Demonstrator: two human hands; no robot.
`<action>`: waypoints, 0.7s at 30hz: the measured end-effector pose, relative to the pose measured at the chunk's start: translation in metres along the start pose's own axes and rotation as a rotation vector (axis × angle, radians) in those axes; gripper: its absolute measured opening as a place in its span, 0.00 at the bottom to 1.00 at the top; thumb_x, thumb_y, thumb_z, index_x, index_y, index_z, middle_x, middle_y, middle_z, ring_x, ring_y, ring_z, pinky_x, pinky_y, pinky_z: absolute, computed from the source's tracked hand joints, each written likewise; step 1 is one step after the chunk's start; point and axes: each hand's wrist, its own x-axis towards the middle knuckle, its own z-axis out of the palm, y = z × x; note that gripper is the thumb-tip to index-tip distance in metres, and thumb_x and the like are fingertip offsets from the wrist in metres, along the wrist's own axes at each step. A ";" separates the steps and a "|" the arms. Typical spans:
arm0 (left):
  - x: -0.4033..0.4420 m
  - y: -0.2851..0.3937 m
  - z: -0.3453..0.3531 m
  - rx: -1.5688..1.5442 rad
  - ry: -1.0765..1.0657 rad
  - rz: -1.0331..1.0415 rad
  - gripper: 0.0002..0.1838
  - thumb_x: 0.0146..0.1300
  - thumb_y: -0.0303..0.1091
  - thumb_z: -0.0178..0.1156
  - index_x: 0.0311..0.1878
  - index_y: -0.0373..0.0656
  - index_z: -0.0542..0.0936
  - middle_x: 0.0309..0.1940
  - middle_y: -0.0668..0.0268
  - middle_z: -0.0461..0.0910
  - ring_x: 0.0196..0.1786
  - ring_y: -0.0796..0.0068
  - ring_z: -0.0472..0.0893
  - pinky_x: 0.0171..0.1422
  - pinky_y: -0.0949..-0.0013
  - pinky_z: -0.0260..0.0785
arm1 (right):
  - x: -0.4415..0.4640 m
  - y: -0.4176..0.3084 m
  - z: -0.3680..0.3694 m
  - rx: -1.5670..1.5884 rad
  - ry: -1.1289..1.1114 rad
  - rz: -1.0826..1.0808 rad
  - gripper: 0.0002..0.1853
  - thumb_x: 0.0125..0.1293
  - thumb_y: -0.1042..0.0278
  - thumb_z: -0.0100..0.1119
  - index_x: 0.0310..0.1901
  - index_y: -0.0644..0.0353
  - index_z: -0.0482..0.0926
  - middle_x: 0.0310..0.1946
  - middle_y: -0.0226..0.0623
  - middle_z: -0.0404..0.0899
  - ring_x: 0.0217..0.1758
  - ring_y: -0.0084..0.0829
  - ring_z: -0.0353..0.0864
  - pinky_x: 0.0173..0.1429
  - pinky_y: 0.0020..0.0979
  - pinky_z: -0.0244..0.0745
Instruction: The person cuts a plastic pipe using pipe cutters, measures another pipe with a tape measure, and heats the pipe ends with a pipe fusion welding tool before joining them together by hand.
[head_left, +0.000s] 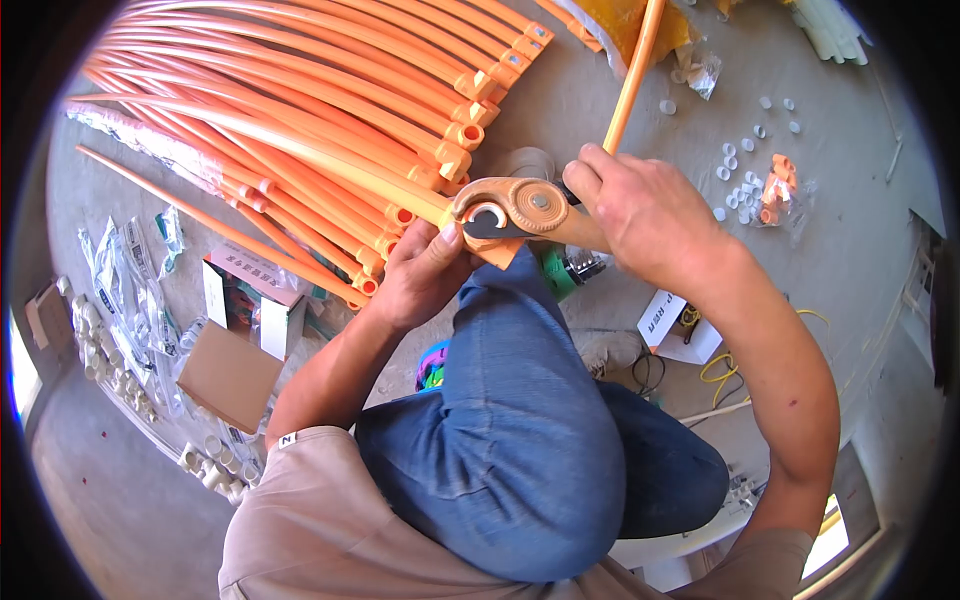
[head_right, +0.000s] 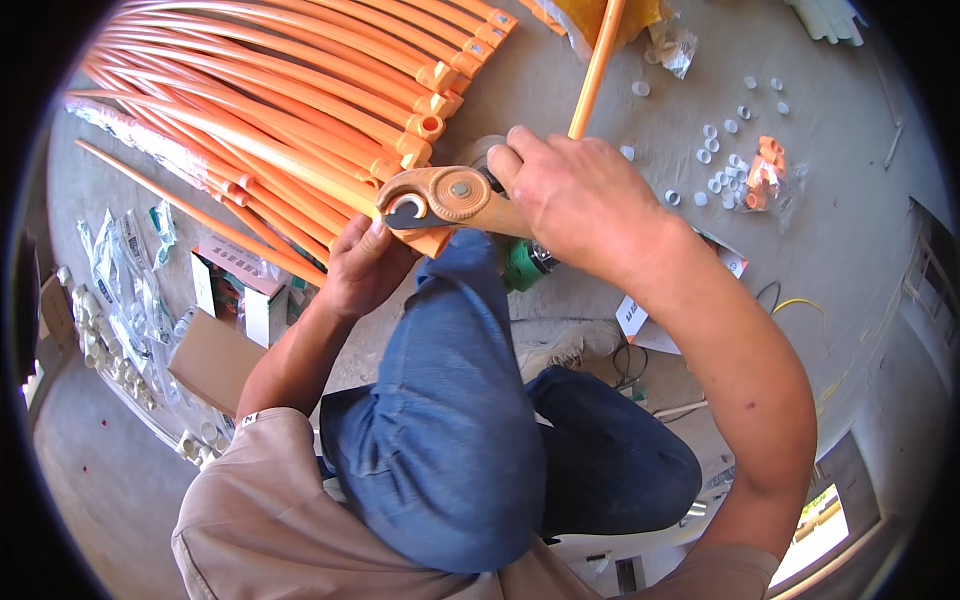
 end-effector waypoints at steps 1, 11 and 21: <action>-0.005 0.006 0.005 0.006 0.000 0.029 0.34 0.76 0.47 0.52 0.75 0.34 0.59 0.71 0.55 0.67 0.74 0.61 0.67 0.79 0.53 0.56 | 0.001 -0.007 -0.012 -0.016 0.015 -0.006 0.07 0.60 0.74 0.57 0.39 0.60 0.71 0.37 0.41 0.75 0.41 0.43 0.84 0.43 0.43 0.81; -0.104 0.022 0.097 -0.264 0.330 0.250 0.33 0.78 0.63 0.34 0.67 0.46 0.68 0.56 0.59 0.79 0.52 0.66 0.81 0.51 0.63 0.76 | -0.024 -0.135 -0.100 -0.095 -0.084 0.100 0.12 0.57 0.77 0.57 0.43 0.61 0.69 0.38 0.44 0.74 0.40 0.49 0.81 0.44 0.46 0.78; -0.194 0.027 0.103 -0.121 0.380 0.377 0.34 0.77 0.67 0.27 0.57 0.50 0.73 0.32 0.61 0.79 0.27 0.73 0.77 0.19 0.75 0.58 | -0.019 -0.212 -0.119 -0.266 0.102 -0.273 0.17 0.60 0.70 0.57 0.51 0.65 0.75 0.39 0.39 0.77 0.41 0.38 0.82 0.48 0.37 0.80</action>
